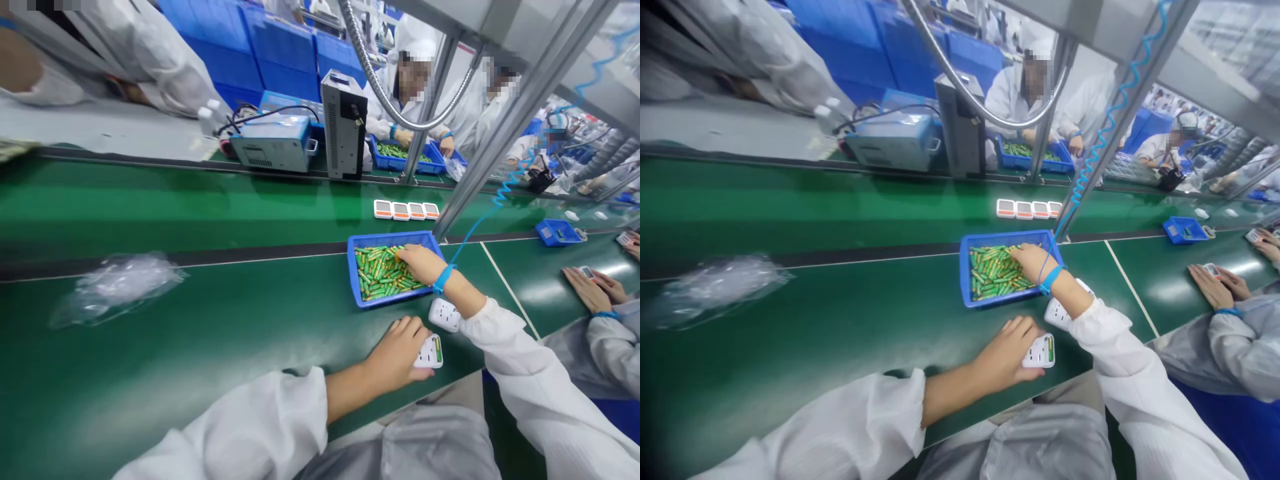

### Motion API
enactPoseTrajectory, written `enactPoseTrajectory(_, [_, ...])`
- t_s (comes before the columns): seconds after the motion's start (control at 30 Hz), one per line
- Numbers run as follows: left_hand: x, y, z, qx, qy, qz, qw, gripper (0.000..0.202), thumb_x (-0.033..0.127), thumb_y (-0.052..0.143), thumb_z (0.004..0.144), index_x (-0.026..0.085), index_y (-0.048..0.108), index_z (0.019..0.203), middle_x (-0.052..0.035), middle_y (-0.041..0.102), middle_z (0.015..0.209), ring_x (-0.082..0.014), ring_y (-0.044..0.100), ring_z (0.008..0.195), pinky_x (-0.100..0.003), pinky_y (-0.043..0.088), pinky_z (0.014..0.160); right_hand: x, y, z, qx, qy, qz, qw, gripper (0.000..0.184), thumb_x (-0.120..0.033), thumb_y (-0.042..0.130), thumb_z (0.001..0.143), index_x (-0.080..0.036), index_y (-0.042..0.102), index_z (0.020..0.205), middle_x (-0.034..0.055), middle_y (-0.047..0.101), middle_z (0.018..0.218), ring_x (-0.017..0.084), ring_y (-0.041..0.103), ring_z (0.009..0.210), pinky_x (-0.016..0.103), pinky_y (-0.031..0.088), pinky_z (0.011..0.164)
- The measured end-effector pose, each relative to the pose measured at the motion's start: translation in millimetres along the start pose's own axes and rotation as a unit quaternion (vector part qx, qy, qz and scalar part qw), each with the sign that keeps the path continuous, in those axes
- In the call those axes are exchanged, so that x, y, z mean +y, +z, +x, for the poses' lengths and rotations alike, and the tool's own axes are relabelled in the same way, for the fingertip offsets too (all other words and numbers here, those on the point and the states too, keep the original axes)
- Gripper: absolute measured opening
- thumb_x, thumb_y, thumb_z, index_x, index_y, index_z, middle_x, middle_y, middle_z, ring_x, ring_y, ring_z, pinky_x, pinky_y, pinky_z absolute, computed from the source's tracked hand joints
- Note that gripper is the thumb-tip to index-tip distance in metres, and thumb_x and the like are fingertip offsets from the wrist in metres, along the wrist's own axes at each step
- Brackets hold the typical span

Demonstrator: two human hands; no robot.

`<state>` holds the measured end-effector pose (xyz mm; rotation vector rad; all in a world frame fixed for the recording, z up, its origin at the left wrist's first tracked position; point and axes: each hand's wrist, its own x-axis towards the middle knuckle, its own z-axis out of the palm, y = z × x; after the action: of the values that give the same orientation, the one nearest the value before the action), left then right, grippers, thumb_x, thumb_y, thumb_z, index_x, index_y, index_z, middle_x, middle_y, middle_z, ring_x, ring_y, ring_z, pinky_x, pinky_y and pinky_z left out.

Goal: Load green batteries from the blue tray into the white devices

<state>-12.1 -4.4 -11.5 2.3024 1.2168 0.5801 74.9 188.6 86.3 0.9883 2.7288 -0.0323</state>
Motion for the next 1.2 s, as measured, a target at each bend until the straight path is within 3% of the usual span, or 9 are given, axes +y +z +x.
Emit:
enactPoseTrajectory(0.33, [-0.4, 4.6, 1.6, -0.003, -0.005, 0.011, 1.0, 0.073, 0.055, 0.103, 0.077, 0.019, 0.065, 0.127, -0.0091, 0.064, 0.123, -0.0341, 0.06, 0.113, -0.046, 0.05, 0.095, 16.3, 12.4, -7.9, 0.04, -0.015, -0.001, 0.999, 0.015, -0.006, 0.064, 0.104, -0.015, 0.074, 0.108, 0.0139, 0.078, 0.115, 0.026, 0.07, 0.112, 0.036, 0.05, 0.101])
enactPoseTrajectory(0.47, [-3.2, 10.6, 1.1, 0.004, -0.006, 0.006, 1.0, 0.076, 0.055, 0.103, 0.075, 0.02, 0.064, 0.131, -0.0086, 0.064, 0.125, -0.034, 0.061, 0.114, -0.046, 0.049, 0.094, 16.1, 9.4, -27.6, 0.136, 0.026, 0.114, 0.984, 0.009, -0.013, 0.069, 0.103, -0.019, 0.077, 0.102, 0.0107, 0.08, 0.106, 0.027, 0.073, 0.107, 0.04, 0.054, 0.101])
enactPoseTrajectory(0.53, [-4.2, 13.2, 0.8, 0.005, -0.008, 0.004, 1.0, 0.078, 0.054, 0.104, 0.074, 0.02, 0.064, 0.131, -0.0086, 0.064, 0.125, -0.0346, 0.061, 0.114, -0.047, 0.049, 0.095, 13.9, 11.4, -50.3, 0.222, 0.064, 0.234, 0.944, 0.01, -0.025, 0.071, 0.104, -0.022, 0.079, 0.109, 0.008, 0.081, 0.104, 0.027, 0.075, 0.1, 0.042, 0.058, 0.097])
enactPoseTrajectory(0.63, [-4.6, 14.5, -0.4, 0.006, -0.005, -0.004, 1.0, 0.077, 0.051, 0.104, 0.074, 0.021, 0.063, 0.132, -0.009, 0.064, 0.127, -0.0356, 0.061, 0.115, -0.048, 0.049, 0.096, 5.7, 22.9, -93.5, 0.3, 0.105, 0.436, 0.842, 0.026, -0.046, 0.073, 0.102, -0.025, 0.08, 0.115, 0.007, 0.083, 0.103, 0.026, 0.077, 0.094, 0.042, 0.063, 0.091])
enactPoseTrajectory(0.8, [-5.3, 11.0, -3.0, -0.001, -0.007, -0.025, 1.0, 0.075, 0.046, 0.104, 0.077, 0.022, 0.062, 0.134, -0.0094, 0.064, 0.131, -0.0357, 0.061, 0.118, -0.047, 0.048, 0.097, -14.5, 66.6, -151.1, 0.295, 0.171, 0.636, 0.693, 0.035, -0.051, 0.086, 0.09, -0.023, 0.08, 0.11, 0.009, 0.085, 0.105, 0.025, 0.079, 0.089, 0.036, 0.064, 0.075])
enactPoseTrajectory(0.97, [-5.1, 3.8, -3.3, -0.016, -0.016, -0.041, 0.999, 0.073, 0.043, 0.102, 0.079, 0.023, 0.061, 0.135, -0.0083, 0.064, 0.128, -0.0342, 0.06, 0.116, -0.046, 0.048, 0.095, -37.4, 104.9, -179.2, 0.316, 0.218, 0.7, 0.602, 0.036, -0.051, 0.087, 0.09, -0.025, 0.078, 0.113, 0.0062, 0.084, 0.099, 0.019, 0.073, 0.071, 0.033, 0.062, 0.067])
enactPoseTrajectory(1.03, [-4.1, 0.3, -3.3, -0.016, -0.019, -0.041, 0.999, 0.069, 0.043, 0.1, 0.081, 0.023, 0.061, 0.134, -0.008, 0.064, 0.127, -0.0338, 0.06, 0.115, -0.045, 0.048, 0.094, -48.3, 106.3, -190.3, 0.318, 0.239, 0.688, 0.607, 0.034, -0.051, 0.086, 0.091, -0.025, 0.078, 0.112, 0.0068, 0.084, 0.099, 0.021, 0.074, 0.073, 0.035, 0.063, 0.067])
enactPoseTrajectory(1.07, [-3.5, -1.4, -3.3, -0.016, -0.02, -0.042, 0.999, 0.068, 0.043, 0.1, 0.082, 0.023, 0.061, 0.134, -0.008, 0.064, 0.126, -0.0337, 0.061, 0.115, -0.045, 0.048, 0.095, -53.6, 104.9, -196.6, 0.318, 0.246, 0.669, 0.625, 0.031, -0.05, 0.085, 0.092, -0.026, 0.079, 0.111, 0.0074, 0.084, 0.1, 0.023, 0.076, 0.077, 0.037, 0.065, 0.07])
enactPoseTrajectory(1.2, [-2.6, -5.0, -3.5, -0.019, -0.02, -0.047, 0.999, 0.069, 0.041, 0.101, 0.081, 0.022, 0.06, 0.134, -0.0083, 0.064, 0.125, -0.0332, 0.061, 0.115, -0.045, 0.048, 0.096, -70.7, 105.1, -223.4, 0.336, 0.22, 0.529, 0.748, 0.013, -0.036, 0.079, 0.101, -0.029, 0.084, 0.11, 0.0076, 0.085, 0.106, 0.029, 0.08, 0.096, 0.044, 0.067, 0.088])
